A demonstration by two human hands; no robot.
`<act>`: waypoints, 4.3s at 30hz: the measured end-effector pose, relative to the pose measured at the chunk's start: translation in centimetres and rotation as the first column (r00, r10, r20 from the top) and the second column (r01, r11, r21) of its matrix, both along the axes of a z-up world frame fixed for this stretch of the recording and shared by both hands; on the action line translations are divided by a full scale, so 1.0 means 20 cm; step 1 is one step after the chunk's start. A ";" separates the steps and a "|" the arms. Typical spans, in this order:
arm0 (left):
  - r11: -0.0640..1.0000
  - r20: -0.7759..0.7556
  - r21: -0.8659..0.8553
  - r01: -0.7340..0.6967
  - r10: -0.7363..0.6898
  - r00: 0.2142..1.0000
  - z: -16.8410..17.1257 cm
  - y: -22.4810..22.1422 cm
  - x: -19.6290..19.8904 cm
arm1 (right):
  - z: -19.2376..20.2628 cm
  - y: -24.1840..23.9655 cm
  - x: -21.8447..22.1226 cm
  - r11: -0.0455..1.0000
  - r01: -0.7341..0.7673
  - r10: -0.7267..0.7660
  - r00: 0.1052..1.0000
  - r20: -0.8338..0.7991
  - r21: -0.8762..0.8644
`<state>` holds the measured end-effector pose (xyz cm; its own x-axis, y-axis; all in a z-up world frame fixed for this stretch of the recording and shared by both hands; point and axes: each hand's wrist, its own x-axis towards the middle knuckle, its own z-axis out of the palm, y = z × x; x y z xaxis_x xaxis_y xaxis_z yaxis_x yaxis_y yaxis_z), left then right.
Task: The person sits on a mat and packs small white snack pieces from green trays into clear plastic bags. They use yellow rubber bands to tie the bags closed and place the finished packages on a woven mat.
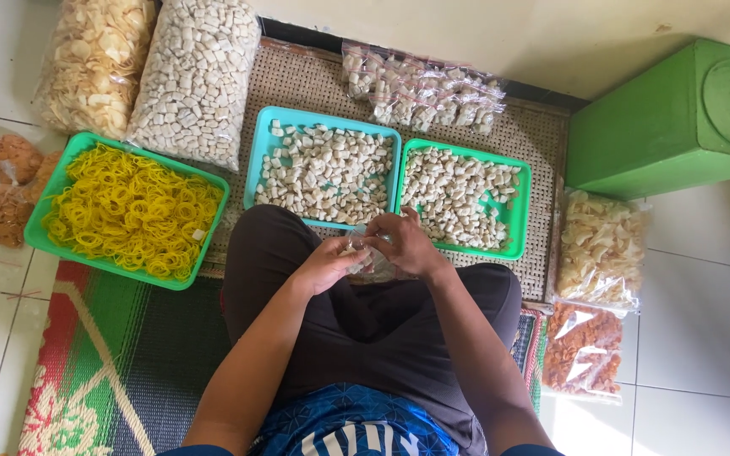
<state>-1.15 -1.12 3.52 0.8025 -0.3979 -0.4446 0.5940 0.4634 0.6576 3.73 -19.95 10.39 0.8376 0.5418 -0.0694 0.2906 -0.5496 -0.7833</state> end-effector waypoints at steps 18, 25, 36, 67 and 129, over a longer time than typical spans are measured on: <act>0.994 -0.050 -0.103 0.041 -0.047 0.998 -0.04 0.04 -0.01 | -0.91 -0.04 0.50 0.883 0.364 -0.410 0.906 -0.107 -0.297; 0.989 -0.017 -0.124 0.081 -0.083 0.996 -0.08 0.04 -0.02 | -1.01 0.14 0.54 0.700 -0.015 -0.123 0.982 -0.141 -0.714; 0.939 -0.136 -0.341 0.036 -0.087 0.987 -0.16 0.05 0.03 | -1.30 0.29 0.55 0.659 0.093 -0.021 0.994 0.106 -0.746; 0.951 -0.141 -0.271 -0.148 0.113 0.984 -0.24 0.03 0.04 | -0.30 0.04 0.16 0.565 0.564 -0.307 0.821 -0.481 0.602; 0.990 0.000 0.136 0.026 -0.027 1.000 0.16 0.00 -0.01 | -0.06 0.02 -0.08 0.977 0.095 -0.105 0.994 0.039 0.191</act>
<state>-1.27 -1.19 6.71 0.7933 -0.3551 -0.4945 0.6037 0.3538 0.7145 2.22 -19.57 9.17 0.8881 0.4546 0.0682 0.2819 -0.4216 -0.8619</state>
